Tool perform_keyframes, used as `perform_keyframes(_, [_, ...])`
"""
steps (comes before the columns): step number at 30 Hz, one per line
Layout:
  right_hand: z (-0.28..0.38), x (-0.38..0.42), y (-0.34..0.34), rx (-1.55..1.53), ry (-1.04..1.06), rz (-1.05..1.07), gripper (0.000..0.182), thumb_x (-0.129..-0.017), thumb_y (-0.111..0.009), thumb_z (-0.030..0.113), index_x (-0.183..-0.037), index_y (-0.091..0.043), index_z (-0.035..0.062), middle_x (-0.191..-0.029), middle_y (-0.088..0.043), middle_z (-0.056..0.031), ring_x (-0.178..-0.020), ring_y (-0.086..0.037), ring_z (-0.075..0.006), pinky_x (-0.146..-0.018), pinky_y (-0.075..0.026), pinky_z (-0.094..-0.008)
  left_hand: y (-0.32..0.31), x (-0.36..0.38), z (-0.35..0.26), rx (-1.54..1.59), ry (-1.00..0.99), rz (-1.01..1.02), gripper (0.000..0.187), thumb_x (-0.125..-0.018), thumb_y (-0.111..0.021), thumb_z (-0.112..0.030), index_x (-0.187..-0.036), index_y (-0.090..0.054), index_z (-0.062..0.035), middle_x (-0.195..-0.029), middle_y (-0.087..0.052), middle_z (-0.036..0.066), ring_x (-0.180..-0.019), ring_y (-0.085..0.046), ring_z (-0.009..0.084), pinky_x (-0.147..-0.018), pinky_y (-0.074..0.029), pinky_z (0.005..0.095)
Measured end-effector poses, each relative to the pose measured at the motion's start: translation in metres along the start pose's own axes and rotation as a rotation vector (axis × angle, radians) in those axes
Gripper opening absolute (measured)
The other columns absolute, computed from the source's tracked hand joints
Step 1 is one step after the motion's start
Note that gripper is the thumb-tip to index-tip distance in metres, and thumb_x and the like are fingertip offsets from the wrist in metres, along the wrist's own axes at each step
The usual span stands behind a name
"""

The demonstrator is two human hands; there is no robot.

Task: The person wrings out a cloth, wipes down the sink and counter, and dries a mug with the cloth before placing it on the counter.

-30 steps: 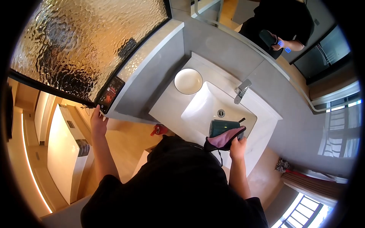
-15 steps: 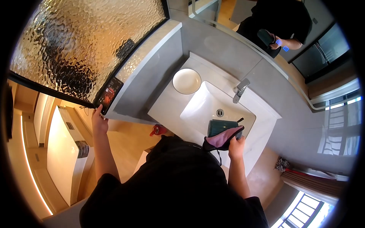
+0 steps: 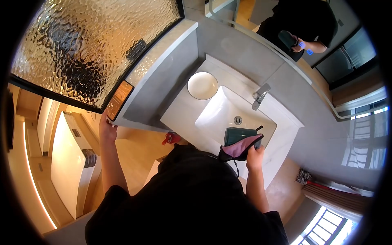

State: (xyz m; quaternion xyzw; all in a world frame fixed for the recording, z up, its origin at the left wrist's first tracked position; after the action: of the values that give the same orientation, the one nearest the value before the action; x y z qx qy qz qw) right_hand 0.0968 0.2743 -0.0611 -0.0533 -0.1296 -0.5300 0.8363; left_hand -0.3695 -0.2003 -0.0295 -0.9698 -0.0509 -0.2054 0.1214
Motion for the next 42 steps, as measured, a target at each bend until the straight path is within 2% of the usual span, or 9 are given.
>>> perform_keyframes(7, [-0.005,-0.004,0.001,-0.017,0.018,0.013,0.021,-0.096,-0.061,0.018,-0.090,-0.064,-0.0025,-0.083,-0.064,-0.0017,-0.075,-0.057,-0.0102,-0.066,-0.047,-0.0272,-0.003,0.009,-0.004,0.029,-0.049,-0.054,0.053,-0.090,-0.067,-0.032,-0.134,-0.048,-0.0108,-0.129,-0.050,0.005,-0.116,-0.047,0.0195,-0.099,-0.037,0.0398])
perform_keyframes(9, [-0.003,-0.002,-0.001,-0.014,0.013,0.005,0.021,-0.096,-0.061,0.017,-0.090,-0.064,-0.0025,-0.083,-0.064,-0.0017,-0.075,-0.057,-0.0102,-0.067,-0.047,-0.0271,0.016,0.014,-0.018,-0.110,-0.309,-0.342,0.047,-0.092,-0.064,-0.027,-0.132,-0.049,-0.0069,-0.127,-0.052,0.006,-0.115,-0.047,0.0200,-0.097,-0.039,0.0377])
perform_keyframes(10, [-0.001,-0.001,-0.001,-0.010,0.008,-0.003,0.021,-0.096,-0.061,0.017,-0.090,-0.064,-0.0024,-0.083,-0.064,-0.0018,-0.076,-0.057,-0.0102,-0.067,-0.048,-0.0271,0.018,0.011,-0.015,-0.110,-0.309,-0.341,0.047,-0.092,-0.064,-0.027,-0.132,-0.049,-0.0069,-0.127,-0.052,0.006,-0.115,-0.047,0.0200,-0.097,-0.039,0.0377])
perform_keyframes(12, [0.000,0.000,0.001,0.019,0.000,-0.015,0.021,-0.096,-0.061,0.017,-0.091,-0.064,-0.0026,-0.083,-0.064,-0.0018,-0.076,-0.057,-0.0103,-0.067,-0.048,-0.0271,0.010,0.034,-0.049,-0.352,-0.844,-0.367,0.035,-0.095,-0.060,-0.021,-0.124,-0.054,-0.0031,-0.121,-0.054,0.011,-0.112,-0.050,0.0222,-0.097,-0.040,0.0364])
perform_keyframes(13, [0.000,0.001,0.002,0.048,-0.009,-0.026,0.021,-0.096,-0.060,0.017,-0.091,-0.064,-0.0027,-0.084,-0.064,-0.0019,-0.076,-0.057,-0.0105,-0.067,-0.048,-0.0271,0.014,0.035,-0.048,-0.352,-0.842,-0.365,0.035,-0.095,-0.060,-0.021,-0.124,-0.054,-0.0031,-0.121,-0.054,0.011,-0.112,-0.050,0.0222,-0.097,-0.040,0.0364])
perform_keyframes(18, [-0.009,-0.001,0.005,0.045,0.010,0.002,0.021,-0.098,-0.057,0.018,-0.093,-0.064,-0.0016,-0.084,-0.064,-0.0030,-0.076,-0.059,-0.0112,-0.066,-0.048,-0.0276,-0.035,0.094,-0.075,-0.827,-1.316,-0.239,0.016,-0.089,-0.061,-0.002,-0.105,-0.063,0.0016,-0.116,-0.054,0.018,-0.106,-0.054,0.0288,-0.094,-0.045,0.0392])
perform_keyframes(25, [-0.007,-0.001,0.001,0.088,0.017,0.002,0.020,-0.098,-0.056,0.015,-0.093,-0.064,-0.0020,-0.083,-0.064,-0.0026,-0.075,-0.058,-0.0112,-0.066,-0.048,-0.0274,-0.052,0.100,-0.063,-0.971,-1.396,-0.215,0.027,-0.084,-0.067,-0.003,-0.111,-0.065,0.0000,-0.126,-0.052,0.018,-0.117,-0.052,0.0341,-0.096,-0.044,0.0425])
perform_keyframes(33, [0.000,0.000,-0.005,0.039,-0.002,-0.010,0.021,-0.095,-0.061,0.017,-0.088,-0.065,-0.0030,-0.081,-0.064,-0.0018,-0.074,-0.057,-0.0101,-0.066,-0.047,-0.0270,-0.068,0.104,-0.067,-1.214,-1.361,-0.181,0.049,-0.075,-0.082,-0.023,-0.119,-0.066,-0.0084,-0.135,-0.048,0.020,-0.122,-0.046,0.0412,-0.102,-0.039,0.0515])
perform_keyframes(42, [-0.010,-0.004,-0.002,0.061,0.002,0.050,0.022,-0.098,-0.057,0.018,-0.099,-0.064,-0.0032,-0.090,-0.066,-0.0046,-0.081,-0.061,-0.0127,-0.070,-0.050,-0.0288,-0.078,0.100,-0.064,-1.422,-1.288,-0.217,0.051,-0.079,-0.080,-0.036,-0.124,-0.066,-0.0162,-0.137,-0.047,0.019,-0.126,-0.043,0.0410,-0.106,-0.031,0.0535])
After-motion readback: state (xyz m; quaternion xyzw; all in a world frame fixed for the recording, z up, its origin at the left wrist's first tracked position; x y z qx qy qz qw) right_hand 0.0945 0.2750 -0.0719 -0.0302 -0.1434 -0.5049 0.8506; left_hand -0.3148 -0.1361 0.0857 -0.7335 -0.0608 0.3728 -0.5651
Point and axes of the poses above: each hand's wrist, its own x-axis away from the middle knuckle, its own y-axis out of the back of the hand, z = x × y, the point moved 8 cm from there along -x, towards the middle knuckle
